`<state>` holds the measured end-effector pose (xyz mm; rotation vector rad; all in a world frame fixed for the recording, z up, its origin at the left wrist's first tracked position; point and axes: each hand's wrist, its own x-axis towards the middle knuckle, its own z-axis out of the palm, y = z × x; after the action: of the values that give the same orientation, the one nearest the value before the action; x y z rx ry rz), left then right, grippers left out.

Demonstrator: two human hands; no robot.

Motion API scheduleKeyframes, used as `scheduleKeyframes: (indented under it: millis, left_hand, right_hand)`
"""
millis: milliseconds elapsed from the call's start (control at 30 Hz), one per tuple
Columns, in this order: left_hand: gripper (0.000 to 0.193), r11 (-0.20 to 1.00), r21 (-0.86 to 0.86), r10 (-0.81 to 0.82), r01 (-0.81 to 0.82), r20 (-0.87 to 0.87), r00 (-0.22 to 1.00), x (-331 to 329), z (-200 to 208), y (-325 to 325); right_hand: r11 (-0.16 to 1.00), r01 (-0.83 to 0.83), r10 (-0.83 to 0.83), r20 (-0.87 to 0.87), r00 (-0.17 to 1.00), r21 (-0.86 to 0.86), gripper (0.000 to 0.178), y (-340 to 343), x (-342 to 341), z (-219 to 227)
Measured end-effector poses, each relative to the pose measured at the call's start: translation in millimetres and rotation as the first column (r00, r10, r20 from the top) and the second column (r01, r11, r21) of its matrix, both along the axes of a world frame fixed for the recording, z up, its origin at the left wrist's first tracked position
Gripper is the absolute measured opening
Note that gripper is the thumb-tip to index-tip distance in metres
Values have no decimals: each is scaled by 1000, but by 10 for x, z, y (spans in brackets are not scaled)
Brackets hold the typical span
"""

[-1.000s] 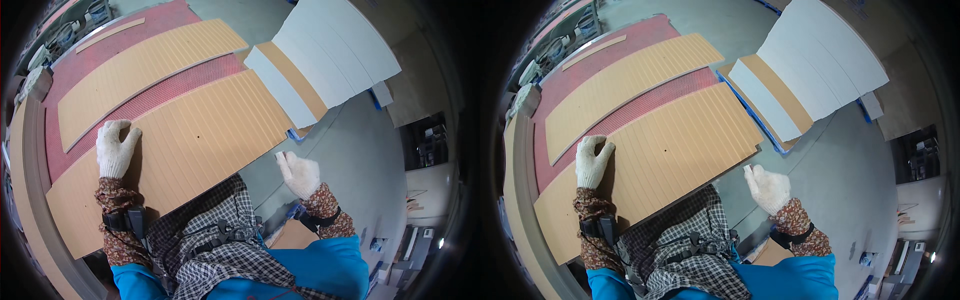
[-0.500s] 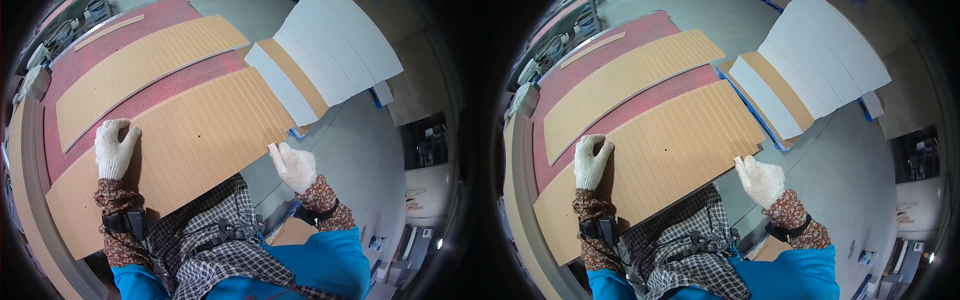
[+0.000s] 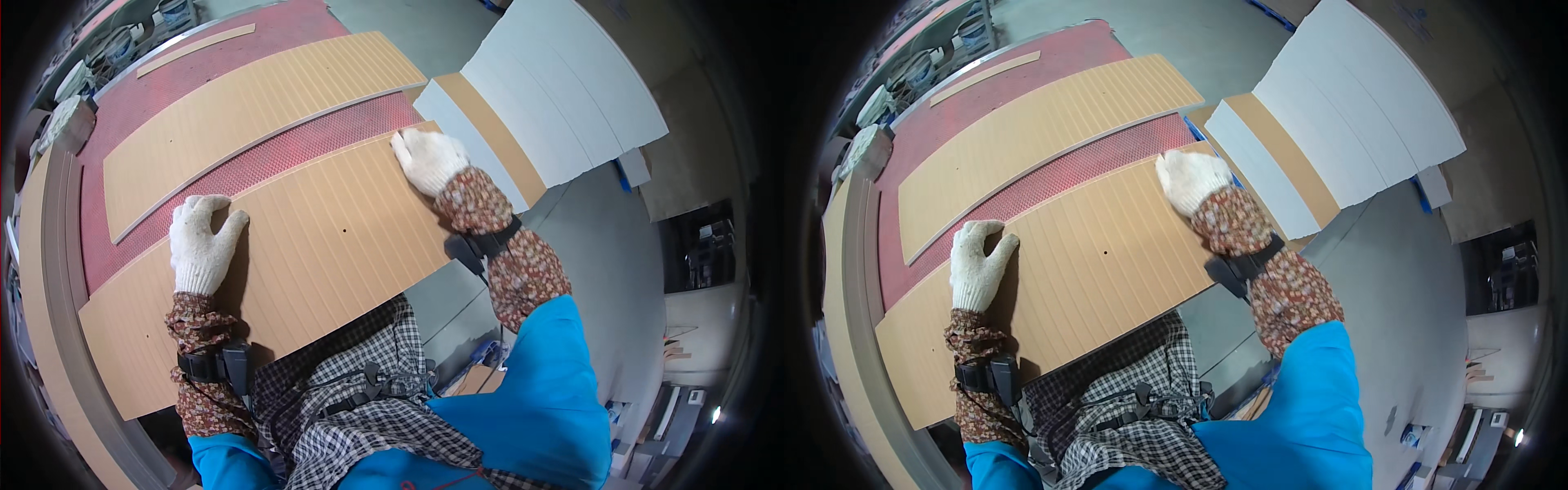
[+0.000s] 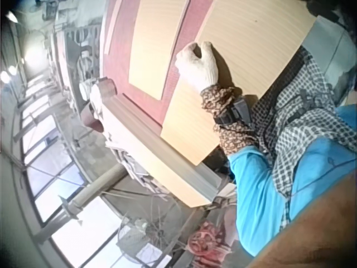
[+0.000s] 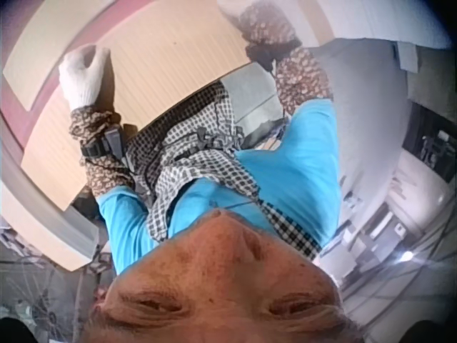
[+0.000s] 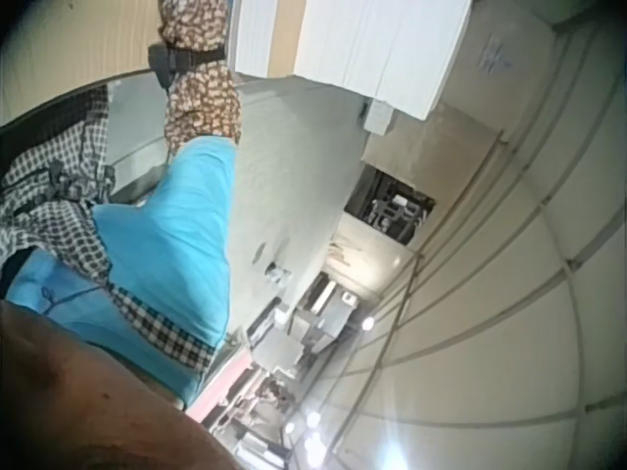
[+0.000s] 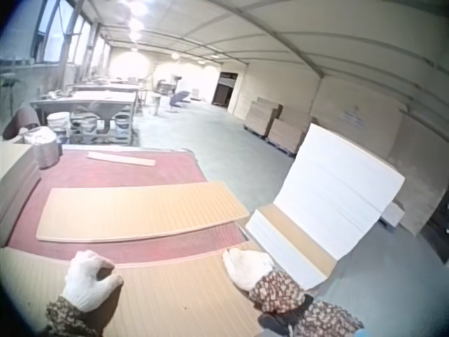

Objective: Cleaning and inspecting the edges and surfaces of wood panels using a small block on a workbench.

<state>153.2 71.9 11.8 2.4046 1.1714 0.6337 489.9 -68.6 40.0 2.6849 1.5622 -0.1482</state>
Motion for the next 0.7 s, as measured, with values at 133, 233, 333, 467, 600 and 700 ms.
scheduleKeyframes:
  millis: [133, 233, 333, 467, 600, 700]
  left_hand:
    - [36, 1000, 10, -1, 1, -4, 1000, -2, 0, 13]
    - [36, 1000, 12, 1, -1, 22, 1000, -47, -43, 31]
    - [36, 1000, 4, -11, 11, 38, 999, -9, -47, 28]
    - [35, 1000, -11, -11, 11, -2, 1000, -14, 12, 18]
    - [36, 1000, 9, -13, 13, 32, 999, -18, -75, 58]
    - [36, 1000, 17, -18, 17, 31, 999, -20, -114, 81]
  right_hand:
    - [990, -130, 128, 47, 991, 50, 50, 433, 232, -103]
    - [992, -97, 96, 25, 995, 82, 51, 432, 148, -68]
    - [996, -49, 48, 15, 999, 71, 50, 264, 149, -112]
    - [990, -83, 76, 66, 995, 111, 47, -327, -21, -157]
    - [968, -200, 174, 172, 970, 151, 39, -1123, -243, -190]
    - [983, -107, 91, 111, 990, 146, 37, -1593, -520, -89]
